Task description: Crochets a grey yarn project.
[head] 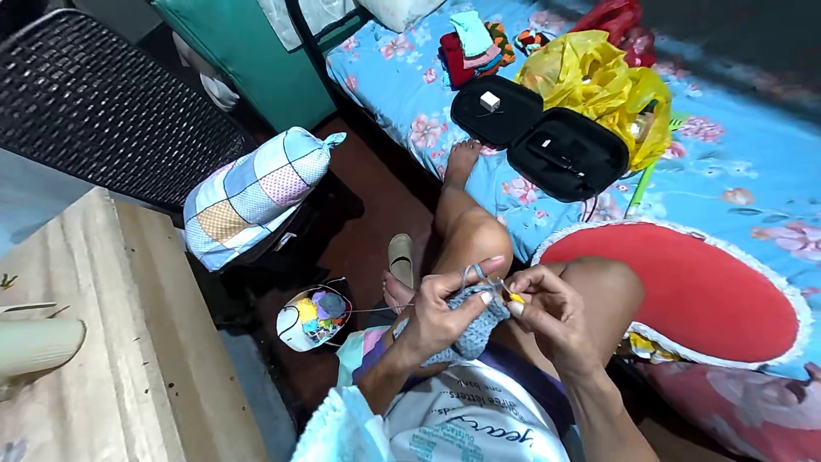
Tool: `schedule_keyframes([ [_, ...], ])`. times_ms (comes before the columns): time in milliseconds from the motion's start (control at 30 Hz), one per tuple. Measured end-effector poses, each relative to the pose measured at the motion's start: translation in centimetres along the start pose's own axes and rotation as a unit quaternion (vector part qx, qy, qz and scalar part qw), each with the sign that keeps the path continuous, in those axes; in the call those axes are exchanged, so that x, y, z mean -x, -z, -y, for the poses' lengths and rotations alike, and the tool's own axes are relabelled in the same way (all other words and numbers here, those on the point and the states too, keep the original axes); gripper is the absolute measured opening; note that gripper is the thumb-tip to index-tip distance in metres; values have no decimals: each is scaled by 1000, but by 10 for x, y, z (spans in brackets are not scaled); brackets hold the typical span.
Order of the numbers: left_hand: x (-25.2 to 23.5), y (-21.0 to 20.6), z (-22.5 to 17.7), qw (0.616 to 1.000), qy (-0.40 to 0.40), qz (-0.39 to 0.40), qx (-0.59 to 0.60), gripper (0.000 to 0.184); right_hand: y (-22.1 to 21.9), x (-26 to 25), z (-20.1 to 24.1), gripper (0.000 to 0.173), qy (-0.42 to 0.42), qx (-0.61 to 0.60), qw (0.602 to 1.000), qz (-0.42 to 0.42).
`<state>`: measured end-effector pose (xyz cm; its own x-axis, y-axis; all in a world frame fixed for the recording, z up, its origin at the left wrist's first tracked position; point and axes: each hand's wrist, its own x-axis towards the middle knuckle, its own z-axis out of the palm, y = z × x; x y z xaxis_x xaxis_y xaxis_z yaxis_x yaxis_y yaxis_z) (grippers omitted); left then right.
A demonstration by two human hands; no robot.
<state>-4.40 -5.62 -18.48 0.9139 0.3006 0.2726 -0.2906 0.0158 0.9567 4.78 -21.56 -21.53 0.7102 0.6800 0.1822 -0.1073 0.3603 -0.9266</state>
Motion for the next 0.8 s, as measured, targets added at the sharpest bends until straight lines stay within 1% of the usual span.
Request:
schedule_keyframes([
  [67,-1,-7,6,999,-21,-14,-47,34,-8,-3,0,24,-11,-27,999,-23],
  [100,-1,-9,7,999,-18,-18,-45,34,-13,-4,-2,27,0,-13,999,-41],
  [167,-2,-7,7,1000,5,-16,-10,35,-17,-3,-6,27,49,45,995,-68],
  [200,-4,-2,5,1000,20,-8,14,35,-17,-3,-8,24,86,94,989,-72],
  [267,-8,12,2,999,31,9,29,27,-10,-4,-14,14,175,224,957,-56],
  [333,-13,23,-4,999,38,10,16,26,-4,-7,-13,15,241,367,898,-39],
  [367,-14,28,-8,999,44,11,2,27,-3,-8,-11,17,255,422,869,-42],
  [400,-15,33,-14,998,47,20,-25,28,-2,-9,-8,18,254,459,850,-51],
  [433,-16,39,-19,995,52,41,-76,29,-2,-9,-7,19,242,468,848,-62],
  [467,-15,46,-25,985,61,69,-147,30,-1,-10,-6,18,223,448,863,-71],
  [500,-15,52,-30,967,78,98,-221,31,-1,-10,-4,16,194,396,894,-73],
  [533,-14,59,-33,945,96,128,-284,34,-1,-10,-3,15,161,316,933,-69],
  [567,-14,65,-35,930,108,154,-316,37,-2,-10,-1,18,125,227,964,-63],
  [600,-14,71,-35,927,115,173,-313,40,-3,-11,-1,24,92,150,983,-59],
  [633,-14,76,-34,937,110,183,-275,41,-4,-11,-2,30,63,90,993,-54],
  [700,-12,82,-25,974,61,182,-117,41,-7,-12,-2,36,9,0,999,-48],
  [733,-12,80,-18,984,37,171,-24,38,-9,-12,-3,37,-8,-29,998,-46],
  [800,-12,64,-7,985,11,124,121,23,-13,-11,-3,37,-22,-59,997,-37],
])
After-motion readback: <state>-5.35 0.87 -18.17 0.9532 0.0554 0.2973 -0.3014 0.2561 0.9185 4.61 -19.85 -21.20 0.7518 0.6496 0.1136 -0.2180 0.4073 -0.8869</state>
